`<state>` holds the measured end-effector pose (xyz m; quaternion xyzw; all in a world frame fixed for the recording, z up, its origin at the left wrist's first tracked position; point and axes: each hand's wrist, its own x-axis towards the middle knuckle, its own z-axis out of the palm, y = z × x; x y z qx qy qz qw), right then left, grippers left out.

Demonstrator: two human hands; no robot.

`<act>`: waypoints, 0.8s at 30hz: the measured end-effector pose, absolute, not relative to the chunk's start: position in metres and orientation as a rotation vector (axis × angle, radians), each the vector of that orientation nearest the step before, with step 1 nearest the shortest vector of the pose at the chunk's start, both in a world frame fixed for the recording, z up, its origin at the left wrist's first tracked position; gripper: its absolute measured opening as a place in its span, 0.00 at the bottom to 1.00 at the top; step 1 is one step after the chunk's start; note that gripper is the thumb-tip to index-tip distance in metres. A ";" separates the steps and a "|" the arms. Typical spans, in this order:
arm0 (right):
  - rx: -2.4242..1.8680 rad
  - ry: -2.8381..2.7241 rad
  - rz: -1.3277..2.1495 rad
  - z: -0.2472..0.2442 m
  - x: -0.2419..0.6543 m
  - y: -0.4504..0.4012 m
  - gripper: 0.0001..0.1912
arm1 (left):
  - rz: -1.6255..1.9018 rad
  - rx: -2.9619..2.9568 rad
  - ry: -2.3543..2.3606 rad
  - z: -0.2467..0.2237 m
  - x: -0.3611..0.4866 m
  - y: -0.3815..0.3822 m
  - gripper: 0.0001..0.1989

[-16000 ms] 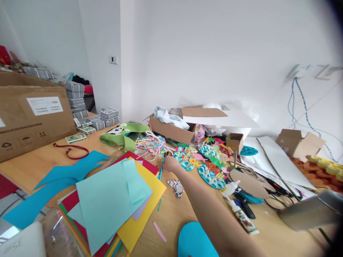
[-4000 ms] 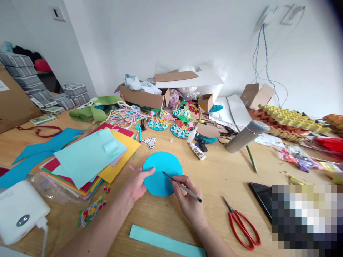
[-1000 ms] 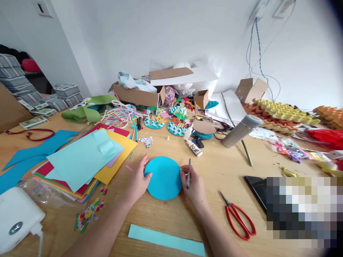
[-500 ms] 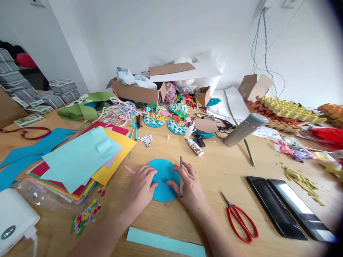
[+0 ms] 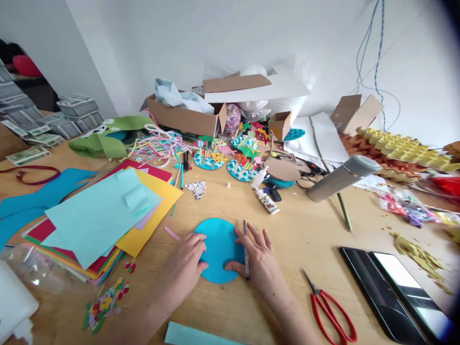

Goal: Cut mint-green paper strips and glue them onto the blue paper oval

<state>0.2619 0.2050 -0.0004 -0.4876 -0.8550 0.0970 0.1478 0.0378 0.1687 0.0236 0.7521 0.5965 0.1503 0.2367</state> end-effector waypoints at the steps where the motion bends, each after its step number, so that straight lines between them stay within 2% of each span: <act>1: -1.409 -2.452 0.289 -0.001 0.262 0.206 0.32 | 0.431 2.049 1.628 0.022 0.037 0.169 0.11; 4: -1.396 -2.447 0.322 -0.002 0.264 0.207 0.33 | 0.496 2.021 1.618 0.018 0.035 0.170 0.20; 8: -1.371 -2.461 0.365 -0.002 0.267 0.209 0.29 | 0.544 2.009 1.627 0.013 0.033 0.170 0.34; 11: -1.360 -2.460 0.380 -0.003 0.268 0.210 0.27 | 0.513 1.993 1.623 0.011 0.032 0.171 0.41; 20: -1.349 -2.427 0.393 -0.007 0.268 0.211 0.31 | 0.526 2.044 1.654 0.004 0.031 0.169 0.48; 24: -1.388 -2.400 0.349 -0.010 0.268 0.212 0.29 | 0.479 2.061 1.639 0.004 0.029 0.170 0.47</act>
